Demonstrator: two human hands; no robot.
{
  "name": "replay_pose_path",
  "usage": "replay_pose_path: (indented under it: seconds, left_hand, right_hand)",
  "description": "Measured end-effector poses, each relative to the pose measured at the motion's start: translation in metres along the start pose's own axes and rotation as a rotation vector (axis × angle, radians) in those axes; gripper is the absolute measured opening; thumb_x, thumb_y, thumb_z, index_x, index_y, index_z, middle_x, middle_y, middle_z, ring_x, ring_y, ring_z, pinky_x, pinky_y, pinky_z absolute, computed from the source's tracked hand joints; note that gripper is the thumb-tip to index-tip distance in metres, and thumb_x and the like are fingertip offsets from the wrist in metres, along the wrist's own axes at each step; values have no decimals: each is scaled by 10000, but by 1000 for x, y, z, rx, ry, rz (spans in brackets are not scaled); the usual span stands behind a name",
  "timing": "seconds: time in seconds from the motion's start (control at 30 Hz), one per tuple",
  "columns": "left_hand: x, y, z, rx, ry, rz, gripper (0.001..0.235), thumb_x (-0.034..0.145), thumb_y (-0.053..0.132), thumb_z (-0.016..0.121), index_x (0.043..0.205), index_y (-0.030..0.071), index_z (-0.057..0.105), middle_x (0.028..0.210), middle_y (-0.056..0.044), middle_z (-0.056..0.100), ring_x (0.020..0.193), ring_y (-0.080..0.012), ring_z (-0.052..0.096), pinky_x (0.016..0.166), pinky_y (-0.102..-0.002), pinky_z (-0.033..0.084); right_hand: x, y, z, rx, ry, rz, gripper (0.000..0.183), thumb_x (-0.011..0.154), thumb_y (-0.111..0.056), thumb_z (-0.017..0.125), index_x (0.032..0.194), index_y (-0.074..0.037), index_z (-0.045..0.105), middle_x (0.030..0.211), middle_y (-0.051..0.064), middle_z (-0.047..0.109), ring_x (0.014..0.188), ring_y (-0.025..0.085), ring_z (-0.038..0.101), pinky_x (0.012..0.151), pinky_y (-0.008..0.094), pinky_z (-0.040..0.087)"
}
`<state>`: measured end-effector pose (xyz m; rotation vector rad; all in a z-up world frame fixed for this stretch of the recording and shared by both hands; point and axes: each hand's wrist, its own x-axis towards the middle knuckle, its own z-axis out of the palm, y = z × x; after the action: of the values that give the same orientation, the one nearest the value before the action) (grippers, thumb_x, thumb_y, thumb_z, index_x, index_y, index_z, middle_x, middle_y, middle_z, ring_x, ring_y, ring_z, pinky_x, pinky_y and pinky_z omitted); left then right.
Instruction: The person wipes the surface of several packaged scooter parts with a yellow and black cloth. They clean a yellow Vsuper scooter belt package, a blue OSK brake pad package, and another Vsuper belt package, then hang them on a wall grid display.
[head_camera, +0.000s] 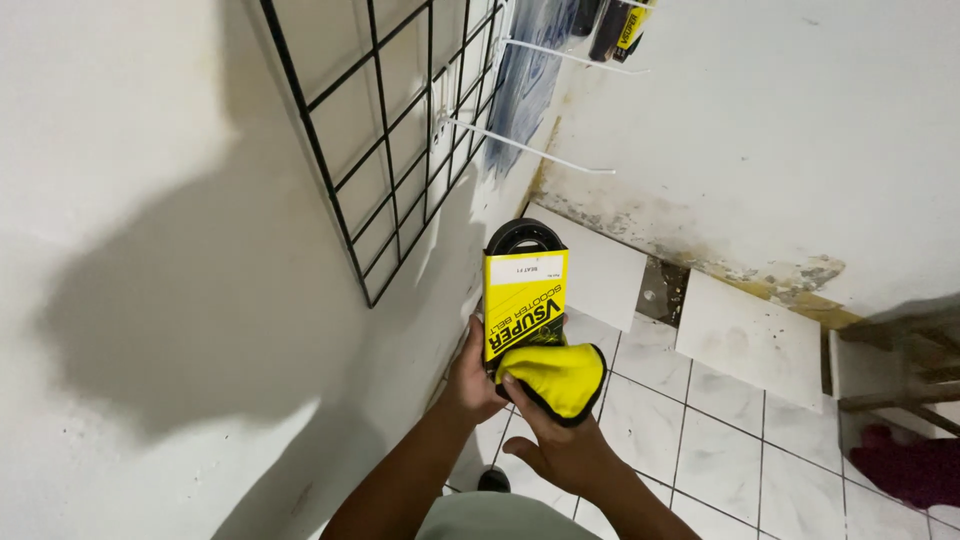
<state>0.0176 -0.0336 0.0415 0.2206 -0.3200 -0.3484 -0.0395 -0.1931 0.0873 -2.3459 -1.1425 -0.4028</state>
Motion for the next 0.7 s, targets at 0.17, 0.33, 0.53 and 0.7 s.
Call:
replay_pose_path:
  seconds: [0.17,0.33,0.53,0.7]
  left_hand:
    - [4,4,13,83,-42,-10,794,1034,639,281,1572,62,376,1501,-220,518,1263,-295,599,1105,-420,471]
    - [6,6,14,80,-94,53,738,1066,588,251,1607,91,316,1476,-227,536,1293,-348,601,1051,-479,557]
    - [-11,3,-30,1206,-120,677,544,1135,222,442,1609,108,201,1267,-137,637,1020,-202,627,961,-385,521]
    - [-9,6,-23,-60,21,60,763,1028,653,358,1483,48,450,1398,-179,595,1196,-290,642,1051,-440,516]
  right_hand:
    - [2,-10,1,43,-97,51,743,918,-362,723,1469,55,450,1450,244,578,1341,388,543,1094,497,428]
    - [24,-14,-11,10,106,-51,651,968,-456,606,1368,57,569,1353,226,645,1214,332,642,1053,446,503]
    - [27,-14,-10,-10,73,-29,672,991,-461,558,1388,82,536,1304,232,687,1194,311,674,1038,430,510]
    - [22,-12,3,22,-15,-78,638,887,-289,758,1422,-17,545,1410,178,622,1232,315,631,1038,446,499]
